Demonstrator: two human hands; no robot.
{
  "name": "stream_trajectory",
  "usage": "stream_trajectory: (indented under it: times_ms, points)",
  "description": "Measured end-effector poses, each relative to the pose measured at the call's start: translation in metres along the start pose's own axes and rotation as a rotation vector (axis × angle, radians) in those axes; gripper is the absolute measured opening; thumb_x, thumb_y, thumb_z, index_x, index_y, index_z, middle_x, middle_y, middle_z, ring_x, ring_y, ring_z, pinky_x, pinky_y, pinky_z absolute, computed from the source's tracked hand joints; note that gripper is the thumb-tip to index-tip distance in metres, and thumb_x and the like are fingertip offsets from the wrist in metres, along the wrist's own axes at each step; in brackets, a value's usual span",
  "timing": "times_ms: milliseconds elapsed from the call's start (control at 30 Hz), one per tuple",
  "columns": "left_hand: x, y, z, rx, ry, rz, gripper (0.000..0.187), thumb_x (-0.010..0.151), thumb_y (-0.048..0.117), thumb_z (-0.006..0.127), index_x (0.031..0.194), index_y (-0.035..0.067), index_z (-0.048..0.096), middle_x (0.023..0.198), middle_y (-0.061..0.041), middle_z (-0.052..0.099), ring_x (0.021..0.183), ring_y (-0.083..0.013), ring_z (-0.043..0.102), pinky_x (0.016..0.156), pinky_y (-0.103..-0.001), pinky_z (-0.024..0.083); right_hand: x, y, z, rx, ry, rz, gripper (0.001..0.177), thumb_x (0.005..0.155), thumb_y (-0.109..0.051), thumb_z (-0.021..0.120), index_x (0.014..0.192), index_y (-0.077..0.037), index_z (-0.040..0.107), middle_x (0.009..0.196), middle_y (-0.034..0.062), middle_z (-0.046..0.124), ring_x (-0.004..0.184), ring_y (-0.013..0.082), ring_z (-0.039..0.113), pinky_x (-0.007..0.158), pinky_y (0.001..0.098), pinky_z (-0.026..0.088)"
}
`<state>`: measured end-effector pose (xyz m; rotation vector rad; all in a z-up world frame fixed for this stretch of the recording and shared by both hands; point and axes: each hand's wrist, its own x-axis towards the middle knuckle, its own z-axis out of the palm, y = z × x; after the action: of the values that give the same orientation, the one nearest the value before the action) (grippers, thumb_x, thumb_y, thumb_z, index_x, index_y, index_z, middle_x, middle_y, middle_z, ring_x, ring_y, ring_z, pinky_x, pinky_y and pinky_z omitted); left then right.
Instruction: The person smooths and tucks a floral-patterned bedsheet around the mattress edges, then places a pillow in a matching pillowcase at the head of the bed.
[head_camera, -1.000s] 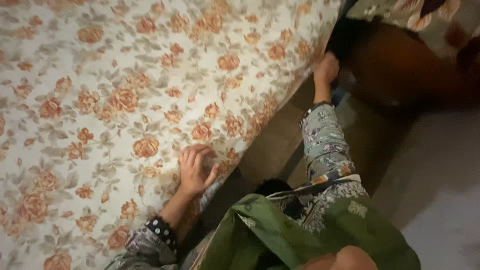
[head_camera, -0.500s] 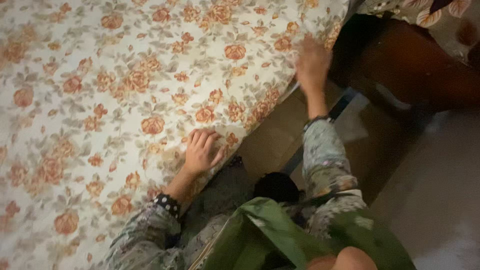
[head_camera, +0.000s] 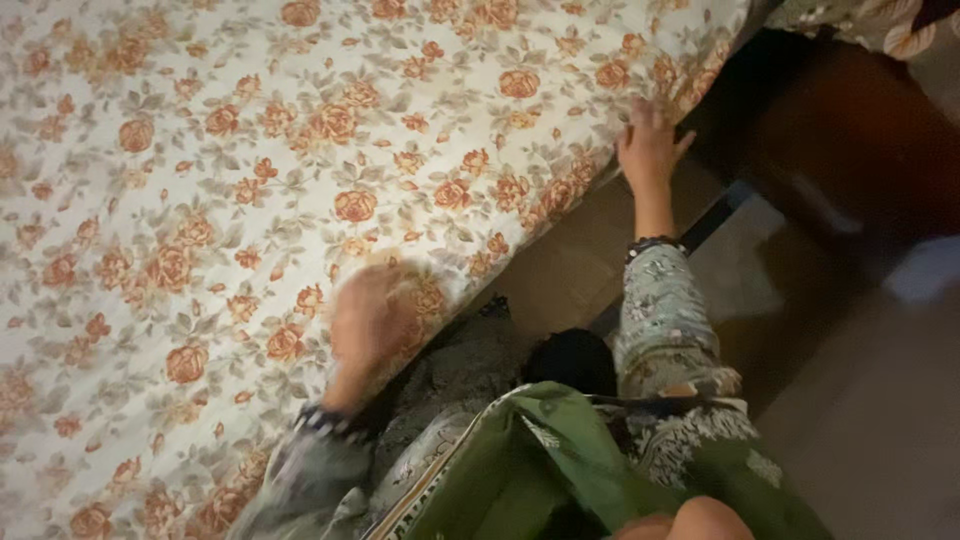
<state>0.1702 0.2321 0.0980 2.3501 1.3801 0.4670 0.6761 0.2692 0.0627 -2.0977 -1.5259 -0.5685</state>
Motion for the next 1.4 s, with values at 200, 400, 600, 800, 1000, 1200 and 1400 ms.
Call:
stream_trajectory:
  times_ms: [200, 400, 600, 800, 1000, 1200, 1400]
  points:
    - [-0.06, -0.053, 0.0, 0.258, 0.211, 0.028, 0.062, 0.083, 0.041, 0.07, 0.137, 0.013, 0.057, 0.14, -0.014, 0.053, 0.139, -0.036, 0.043, 0.119, -0.055, 0.027, -0.055, -0.148, 0.025, 0.544, -0.208, -0.341, 0.043, 0.104, -0.027, 0.066, 0.141, -0.007, 0.056, 0.14, 0.0174, 0.056, 0.136, 0.0359, 0.051, 0.121, 0.0549, 0.037]
    - [-0.056, -0.066, 0.015, 0.22, 0.261, 0.047, 0.06, 0.088, 0.041, 0.07, 0.138, 0.012, 0.055, 0.142, -0.014, 0.052, 0.142, -0.0358, 0.041, 0.119, -0.057, 0.025, -0.11, -0.202, -0.031, 0.418, -0.338, -0.423, 0.053, 0.102, -0.034, 0.063, 0.15, -0.017, 0.053, 0.153, 0.0156, 0.047, 0.143, 0.0386, 0.045, 0.121, 0.0625, 0.026]
    - [-0.061, -0.066, 0.015, 0.215, 0.303, 0.075, 0.059, 0.089, 0.04, 0.069, 0.138, 0.01, 0.055, 0.142, -0.016, 0.051, 0.14, -0.0374, 0.041, 0.119, -0.057, 0.025, -0.095, -0.199, -0.036, 0.361, -0.53, -0.469, 0.055, 0.095, -0.035, 0.071, 0.144, -0.016, 0.055, 0.147, 0.0165, 0.047, 0.135, 0.0405, 0.048, 0.114, 0.0672, 0.03]
    - [-0.057, -0.059, 0.008, 0.208, 0.342, 0.112, 0.056, 0.092, 0.037, 0.068, 0.138, 0.008, 0.056, 0.142, -0.015, 0.051, 0.14, -0.0373, 0.042, 0.12, -0.055, 0.027, -0.09, -0.189, -0.021, 0.5, -0.555, -0.444, 0.059, 0.087, -0.031, 0.077, 0.14, -0.011, 0.06, 0.146, 0.0201, 0.049, 0.131, 0.0432, 0.053, 0.109, 0.0528, 0.045]
    - [-0.064, -0.048, 0.001, 0.186, 0.342, 0.069, 0.054, 0.093, 0.037, 0.068, 0.137, 0.009, 0.056, 0.142, -0.014, 0.051, 0.139, -0.0372, 0.043, 0.118, -0.054, 0.029, -0.073, -0.178, -0.006, 0.547, -0.73, -0.479, 0.067, 0.083, -0.034, 0.08, 0.143, -0.013, 0.06, 0.149, 0.0206, 0.048, 0.133, 0.0442, 0.05, 0.108, 0.0525, 0.045]
    - [-0.068, -0.039, 0.003, 0.147, 0.287, 0.029, 0.053, 0.091, 0.041, 0.069, 0.131, 0.008, 0.057, 0.137, -0.015, 0.052, 0.13, -0.0378, 0.045, 0.11, -0.054, 0.032, -0.06, -0.163, -0.002, 0.612, -0.9, -0.481, 0.069, 0.083, -0.036, 0.08, 0.147, -0.021, 0.057, 0.158, 0.0199, 0.039, 0.136, 0.0407, 0.047, 0.106, 0.0527, 0.043]
    - [-0.075, -0.048, 0.012, 0.244, 0.22, 0.005, 0.053, 0.091, 0.043, 0.069, 0.125, 0.006, 0.055, 0.139, -0.017, 0.049, 0.134, -0.0426, 0.041, 0.111, -0.059, 0.03, -0.055, -0.164, -0.004, 0.598, -1.046, -0.46, 0.067, 0.085, -0.036, 0.08, 0.147, -0.027, 0.057, 0.151, 0.0203, 0.039, 0.131, 0.0395, 0.048, 0.106, 0.0485, 0.045]
